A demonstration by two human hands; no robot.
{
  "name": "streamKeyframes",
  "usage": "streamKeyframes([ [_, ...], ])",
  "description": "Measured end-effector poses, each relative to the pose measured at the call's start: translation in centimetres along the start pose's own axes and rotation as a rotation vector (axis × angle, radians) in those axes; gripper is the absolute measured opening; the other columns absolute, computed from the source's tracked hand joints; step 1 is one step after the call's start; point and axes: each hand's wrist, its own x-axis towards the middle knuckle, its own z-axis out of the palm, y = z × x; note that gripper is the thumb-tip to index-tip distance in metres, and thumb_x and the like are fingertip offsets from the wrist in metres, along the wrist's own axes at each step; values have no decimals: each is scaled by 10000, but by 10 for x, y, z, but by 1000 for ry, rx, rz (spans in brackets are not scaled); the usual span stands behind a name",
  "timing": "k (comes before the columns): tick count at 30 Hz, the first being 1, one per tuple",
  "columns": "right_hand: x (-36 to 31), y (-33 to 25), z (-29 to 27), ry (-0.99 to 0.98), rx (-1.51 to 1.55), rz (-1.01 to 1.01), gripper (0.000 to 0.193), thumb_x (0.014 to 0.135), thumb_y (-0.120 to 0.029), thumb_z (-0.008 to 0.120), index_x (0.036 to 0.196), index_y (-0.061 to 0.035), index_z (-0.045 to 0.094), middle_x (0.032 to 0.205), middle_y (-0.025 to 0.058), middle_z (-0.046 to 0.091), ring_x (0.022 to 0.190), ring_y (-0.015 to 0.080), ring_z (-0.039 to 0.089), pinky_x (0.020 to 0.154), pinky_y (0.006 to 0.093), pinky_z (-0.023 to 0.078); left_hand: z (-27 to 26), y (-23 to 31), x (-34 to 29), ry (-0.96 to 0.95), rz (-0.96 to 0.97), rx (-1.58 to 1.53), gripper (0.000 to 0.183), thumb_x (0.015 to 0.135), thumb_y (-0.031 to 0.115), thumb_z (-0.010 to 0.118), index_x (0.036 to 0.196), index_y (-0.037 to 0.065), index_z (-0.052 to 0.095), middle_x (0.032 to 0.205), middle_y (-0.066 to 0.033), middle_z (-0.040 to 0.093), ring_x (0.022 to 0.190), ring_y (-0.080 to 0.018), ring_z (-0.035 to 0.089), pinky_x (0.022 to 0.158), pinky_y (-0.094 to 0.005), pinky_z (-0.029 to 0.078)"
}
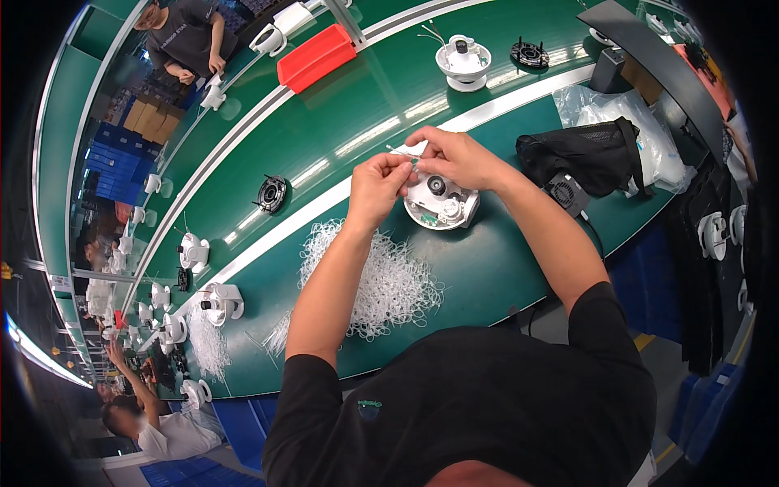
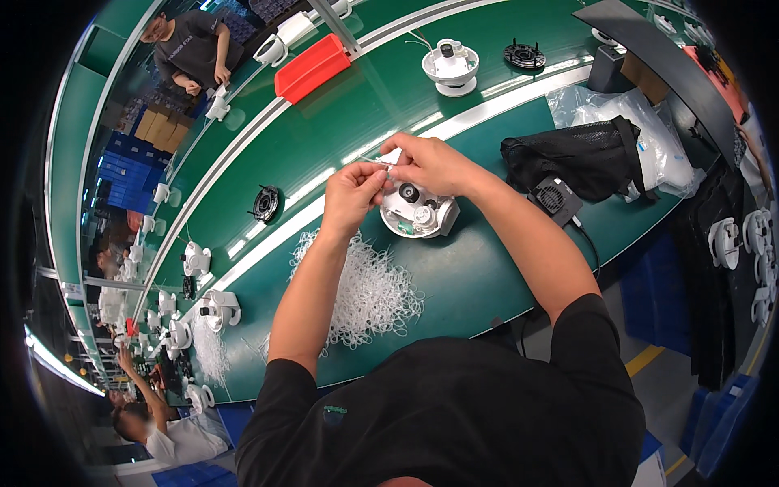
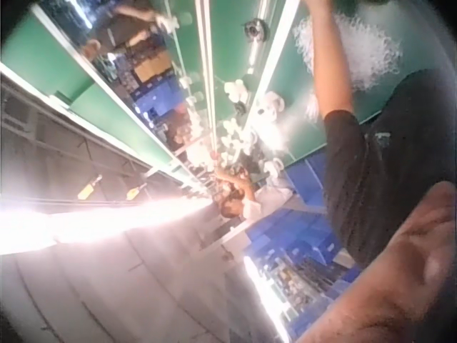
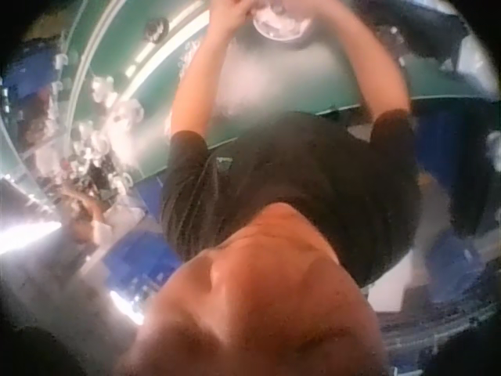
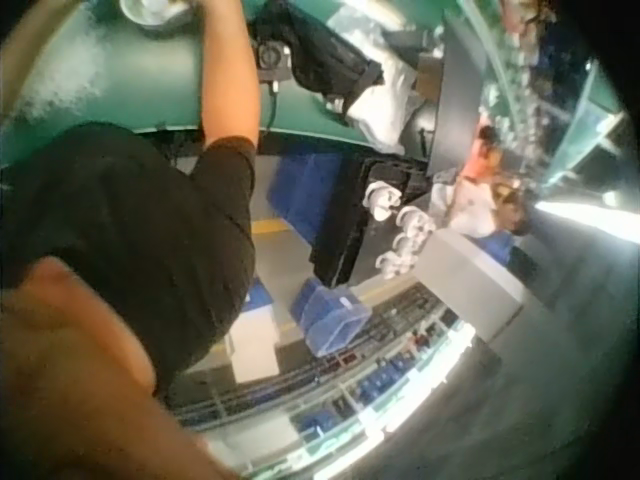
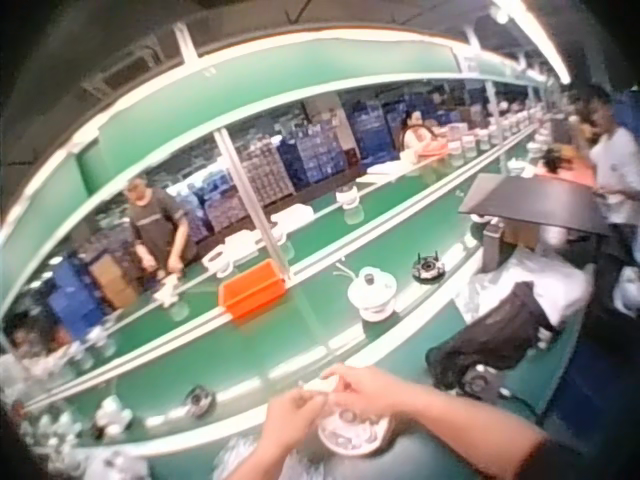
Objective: The person assembles white circular electronic devices on a green factory table. They repeatedly pick up a device, insert a white zip tie into a central hole, and pull it tight to secure internal components. The person handles multiple units sequentially, moving finished items aside and picking up new ones from the table.
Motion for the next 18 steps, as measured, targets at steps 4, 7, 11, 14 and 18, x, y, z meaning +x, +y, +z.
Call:
streamKeyframes([
  [4, 0, 2, 0, 4, 24, -30, 186, 925, -153, 663, 1014, 8, 694, 845, 64, 693, 736, 128, 616, 680, 290, 496, 8, -1, -1, 66, 122, 278, 147, 947, 121, 683, 956, -25, 693, 764, -60, 705, 586, -82, 572, 531, -233, 452],
  [7, 4, 12, 4, 95, -67, -95, 205, 938, -177, 657, 1029, 3, 695, 856, 66, 692, 749, 119, 609, 693, 280, 494, 14, -2, -5, 143, 246, 479, 140, 932, 120, 689, 938, -20, 690, 763, -90, 708, 591, -125, 590, 552, -285, 477],
  [11, 6, 13, 1, 96, 100, 80, 217, 968, -204, 626, 1022, -7, 700, 878, 26, 688, 802, 100, 582, 731, 265, 483, 17, -4, -7, 168, 487, 780, 88, 902, 100, 677, 935, 19, 686, 843, -125, 680, 699, -266, 653, 644, -384, 514],
  [14, 4, 14, 1, 119, 349, 197, 218, 992, -218, 589, 1015, -29, 695, 879, -4, 668, 813, 79, 543, 737, 241, 455, 23, 5, -15, 127, 528, 936, 66, 876, 84, 666, 928, 45, 681, 900, -133, 634, 796, -350, 652, 706, -431, 514],
  [18, -1, 21, -5, 177, 467, 287, 224, 1018, -236, 544, 1022, -56, 678, 870, -17, 642, 783, 58, 501, 713, 219, 418, 24, 9, -14, 53, 541, 1033, 81, 867, 103, 661, 912, 36, 658, 892, -150, 601, 820, -360, 648, 700, -471, 514],
])
